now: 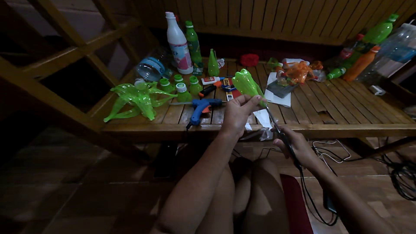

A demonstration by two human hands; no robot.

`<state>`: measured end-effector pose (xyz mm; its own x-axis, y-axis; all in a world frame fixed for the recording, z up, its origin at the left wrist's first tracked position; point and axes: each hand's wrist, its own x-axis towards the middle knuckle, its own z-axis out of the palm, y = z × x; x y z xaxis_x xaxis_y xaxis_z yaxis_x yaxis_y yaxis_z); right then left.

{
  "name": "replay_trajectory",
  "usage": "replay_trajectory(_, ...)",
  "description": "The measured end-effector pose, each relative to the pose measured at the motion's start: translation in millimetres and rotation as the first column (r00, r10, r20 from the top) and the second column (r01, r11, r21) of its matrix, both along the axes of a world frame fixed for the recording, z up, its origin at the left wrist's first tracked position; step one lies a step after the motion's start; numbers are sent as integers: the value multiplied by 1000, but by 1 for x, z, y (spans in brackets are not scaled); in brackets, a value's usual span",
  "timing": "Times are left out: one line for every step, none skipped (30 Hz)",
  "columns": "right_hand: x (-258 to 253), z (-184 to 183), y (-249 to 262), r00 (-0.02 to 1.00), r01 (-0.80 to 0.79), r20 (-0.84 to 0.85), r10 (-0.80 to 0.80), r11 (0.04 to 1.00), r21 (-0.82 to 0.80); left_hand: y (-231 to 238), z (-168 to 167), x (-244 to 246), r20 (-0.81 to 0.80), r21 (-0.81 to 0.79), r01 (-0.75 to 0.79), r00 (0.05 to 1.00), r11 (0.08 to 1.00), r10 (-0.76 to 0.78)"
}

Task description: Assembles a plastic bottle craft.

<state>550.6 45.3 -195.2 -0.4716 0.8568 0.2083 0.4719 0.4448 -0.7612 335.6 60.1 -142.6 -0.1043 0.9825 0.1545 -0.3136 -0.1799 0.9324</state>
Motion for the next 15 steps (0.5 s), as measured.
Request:
replay_trajectory(0, 0, 0, 1000, 2, 0, -2, 1000, 3, 0, 0, 0, -3, -4, -6, 1000, 1000, 6)
replay_trajectory(-1, 0, 0, 1000, 5, 3, -5, 1000, 7, 0, 1, 1, -8, -8, -13, 1000, 1000, 13)
replay_trajectory(-1, 0, 0, 1000, 7, 6, -7, 1000, 12, 0, 1, 1, -16, -8, -19, 1000, 1000, 19)
replay_trajectory(-1, 0, 0, 1000, 7, 6, -7, 1000, 17, -1, 1, 1, -22, -5, -19, 1000, 1000, 18)
replay_trajectory(-1, 0, 0, 1000, 6, 7, -6, 1000, 21, -1, 1, 1, -20, -2, -21, 1000, 1000, 21)
replay_trajectory(-2, -1, 1, 1000, 7, 5, -7, 1000, 27, -1, 1, 1, -12, 2, -23, 1000, 1000, 23)
replay_trajectory(-2, -1, 1, 1000, 6, 3, -6, 1000, 26, -1, 1, 2, -1, 4, -28, 1000, 1000, 28)
replay_trajectory(-2, -2, 1, 1000, 3, 1, -3, 1000, 27, -1, 1, 2, 5, 0, -31, 1000, 1000, 31)
replay_trajectory(-2, -1, 1, 1000, 3, 2, -3, 1000, 27, -1, 1, 2, 10, -5, -33, 999, 999, 33)
replay_trajectory(-3, -1, 1, 1000, 4, 2, -4, 1000, 26, -1, 2, 2, 15, -13, -36, 999, 999, 36)
replay_trajectory(-3, 0, 1, 1000, 6, 1, -6, 1000, 25, -2, 2, 1, 16, -20, -39, 999, 999, 39)
replay_trajectory(-3, 0, 1, 1000, 6, -1, -6, 1000, 20, -1, 2, 1, 13, -26, -42, 999, 999, 43)
replay_trajectory(-3, 0, 1, 1000, 5, -3, -5, 1000, 15, -1, 2, 2, 8, -29, -44, 999, 999, 44)
replay_trajectory(-3, -1, 1, 1000, 5, -7, -5, 1000, 11, -1, 1, 2, 7, -26, -43, 999, 999, 44)
replay_trajectory(-3, -1, 0, 1000, 6, -11, -6, 1000, 8, 0, 1, 2, 10, -18, -39, 999, 999, 39)
